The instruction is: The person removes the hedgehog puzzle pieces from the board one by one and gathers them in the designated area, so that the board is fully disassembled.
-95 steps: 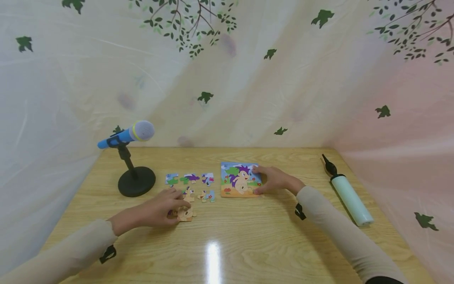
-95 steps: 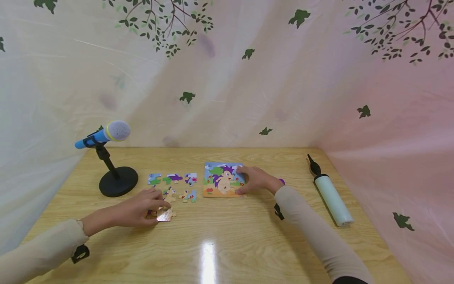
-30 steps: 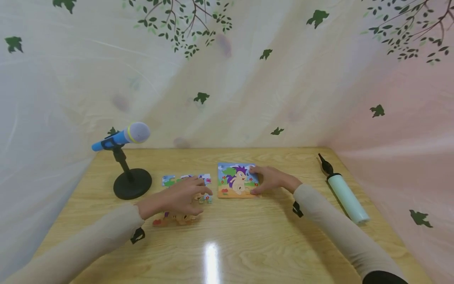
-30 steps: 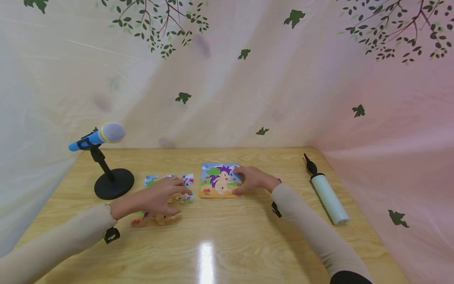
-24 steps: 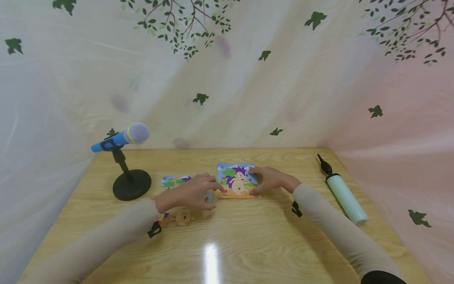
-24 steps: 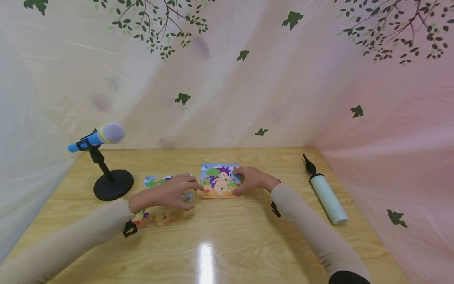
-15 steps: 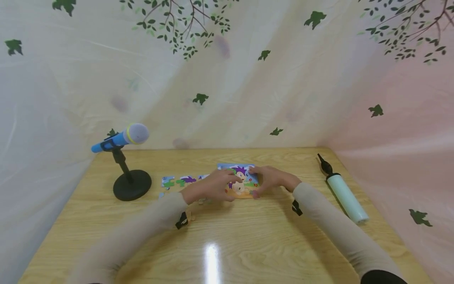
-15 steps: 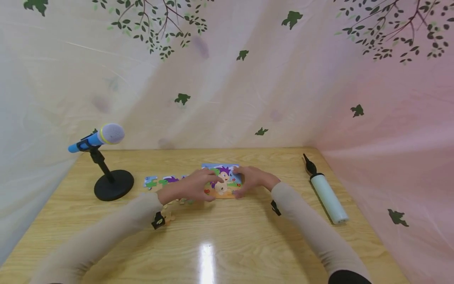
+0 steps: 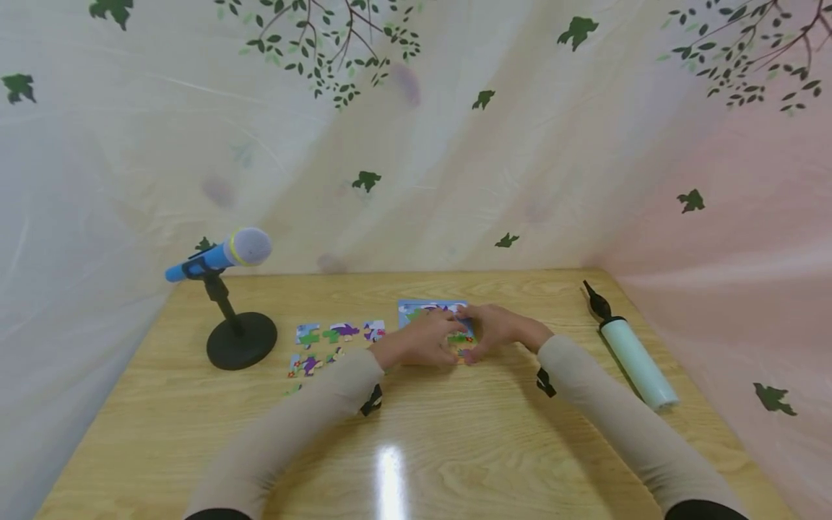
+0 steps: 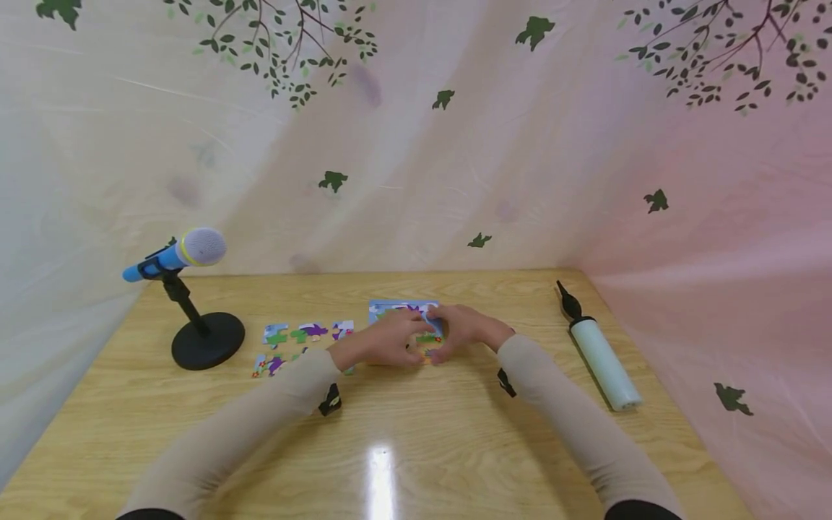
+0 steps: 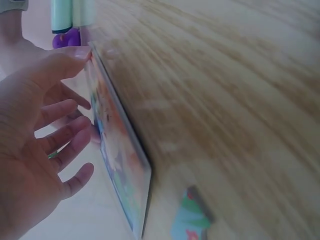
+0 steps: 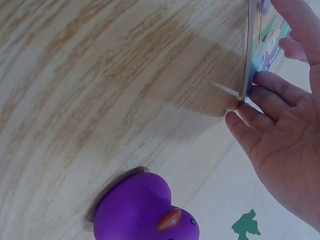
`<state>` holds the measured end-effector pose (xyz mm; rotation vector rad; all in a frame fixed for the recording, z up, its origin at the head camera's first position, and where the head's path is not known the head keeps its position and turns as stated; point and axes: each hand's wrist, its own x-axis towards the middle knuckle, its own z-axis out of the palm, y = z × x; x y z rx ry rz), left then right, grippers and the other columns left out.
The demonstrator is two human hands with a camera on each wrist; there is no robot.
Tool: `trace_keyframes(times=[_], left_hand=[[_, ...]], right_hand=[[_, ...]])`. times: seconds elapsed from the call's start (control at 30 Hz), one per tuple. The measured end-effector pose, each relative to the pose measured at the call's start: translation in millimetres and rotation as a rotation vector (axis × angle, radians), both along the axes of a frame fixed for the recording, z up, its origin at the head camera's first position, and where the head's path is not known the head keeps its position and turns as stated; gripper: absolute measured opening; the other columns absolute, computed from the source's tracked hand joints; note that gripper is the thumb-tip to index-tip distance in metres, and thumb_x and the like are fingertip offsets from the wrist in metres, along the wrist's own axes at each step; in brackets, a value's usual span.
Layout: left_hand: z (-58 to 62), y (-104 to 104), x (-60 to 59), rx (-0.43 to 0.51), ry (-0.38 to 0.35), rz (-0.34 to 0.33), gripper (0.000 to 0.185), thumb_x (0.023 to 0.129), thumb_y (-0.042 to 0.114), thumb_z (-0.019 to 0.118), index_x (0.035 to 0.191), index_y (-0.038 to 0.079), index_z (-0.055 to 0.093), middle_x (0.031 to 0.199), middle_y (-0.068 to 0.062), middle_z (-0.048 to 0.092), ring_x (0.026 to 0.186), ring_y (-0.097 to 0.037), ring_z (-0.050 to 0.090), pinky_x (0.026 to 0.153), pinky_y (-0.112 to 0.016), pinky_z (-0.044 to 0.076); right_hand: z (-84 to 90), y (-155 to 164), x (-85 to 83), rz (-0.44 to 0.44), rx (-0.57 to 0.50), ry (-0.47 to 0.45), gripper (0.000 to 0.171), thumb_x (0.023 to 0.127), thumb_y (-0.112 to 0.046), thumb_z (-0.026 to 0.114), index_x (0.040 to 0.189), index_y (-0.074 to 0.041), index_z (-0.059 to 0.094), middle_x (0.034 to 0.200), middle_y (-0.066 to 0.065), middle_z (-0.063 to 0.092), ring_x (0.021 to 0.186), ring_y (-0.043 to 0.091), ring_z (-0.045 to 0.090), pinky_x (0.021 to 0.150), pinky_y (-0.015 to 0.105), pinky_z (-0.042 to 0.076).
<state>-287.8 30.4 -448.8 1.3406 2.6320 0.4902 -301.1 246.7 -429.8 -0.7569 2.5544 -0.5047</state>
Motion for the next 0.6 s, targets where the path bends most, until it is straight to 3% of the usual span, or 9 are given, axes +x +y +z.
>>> trace_keyframes(times=[0.17, 0.43, 0.6], left_hand=[[-4.4, 3.4, -0.5, 0.011, 0.024, -0.019, 0.054, 0.089, 0.031, 0.07, 0.139, 0.01, 0.061, 0.15, -0.008, 0.055, 0.142, -0.029, 0.048, 0.118, -0.049, 0.038], [-5.7, 5.0, 2.9, 0.015, -0.036, -0.003, 0.053, 0.092, 0.031, 0.069, 0.139, 0.009, 0.061, 0.156, -0.01, 0.048, 0.147, -0.031, 0.041, 0.118, -0.058, 0.034], [-6.0, 5.6, 2.0, 0.024, -0.063, 0.003, 0.051, 0.094, 0.031, 0.07, 0.138, 0.007, 0.061, 0.155, -0.01, 0.048, 0.148, -0.03, 0.04, 0.119, -0.056, 0.034]], right_hand=[[-0.1, -0.1, -0.3, 0.0, 0.003, -0.003, 0.109, 0.074, -0.047, 0.089, 0.157, -0.001, 0.034, 0.161, 0.02, 0.037, 0.148, 0.042, 0.036, 0.118, 0.058, 0.034], [-2.7, 0.8, -0.6, 0.015, 0.003, 0.01, 0.109, 0.074, -0.047, 0.089, 0.157, -0.001, 0.035, 0.161, 0.023, 0.036, 0.147, 0.043, 0.037, 0.118, 0.058, 0.034], [-4.0, 1.8, -2.0, 0.031, -0.002, 0.028, 0.108, 0.074, -0.046, 0.089, 0.156, 0.001, 0.036, 0.161, 0.023, 0.036, 0.148, 0.043, 0.036, 0.119, 0.058, 0.033]])
